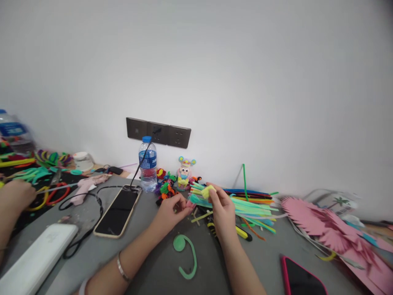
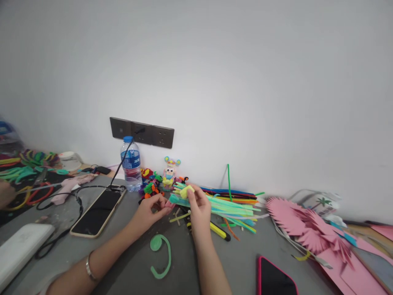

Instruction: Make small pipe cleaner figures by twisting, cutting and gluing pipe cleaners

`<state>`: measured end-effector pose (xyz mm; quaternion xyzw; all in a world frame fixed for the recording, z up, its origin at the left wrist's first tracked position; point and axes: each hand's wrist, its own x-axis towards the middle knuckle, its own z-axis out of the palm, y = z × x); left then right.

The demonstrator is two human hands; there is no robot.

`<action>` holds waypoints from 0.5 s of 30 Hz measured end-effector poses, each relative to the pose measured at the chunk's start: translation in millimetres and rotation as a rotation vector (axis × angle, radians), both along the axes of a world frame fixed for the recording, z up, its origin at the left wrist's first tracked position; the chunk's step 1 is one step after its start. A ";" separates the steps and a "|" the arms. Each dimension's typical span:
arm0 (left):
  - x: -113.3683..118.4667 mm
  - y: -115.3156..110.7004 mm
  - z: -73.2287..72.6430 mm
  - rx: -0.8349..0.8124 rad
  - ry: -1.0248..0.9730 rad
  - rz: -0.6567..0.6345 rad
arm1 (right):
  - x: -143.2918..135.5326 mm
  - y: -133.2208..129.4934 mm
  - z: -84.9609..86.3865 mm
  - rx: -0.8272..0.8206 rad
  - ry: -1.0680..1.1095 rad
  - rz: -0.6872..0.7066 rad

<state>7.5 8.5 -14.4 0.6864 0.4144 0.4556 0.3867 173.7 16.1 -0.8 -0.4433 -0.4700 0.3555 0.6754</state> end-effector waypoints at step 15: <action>-0.3 3.7 -6.2 -0.092 -0.098 -0.032 | 2.7 0.7 4.4 -0.057 -0.029 0.241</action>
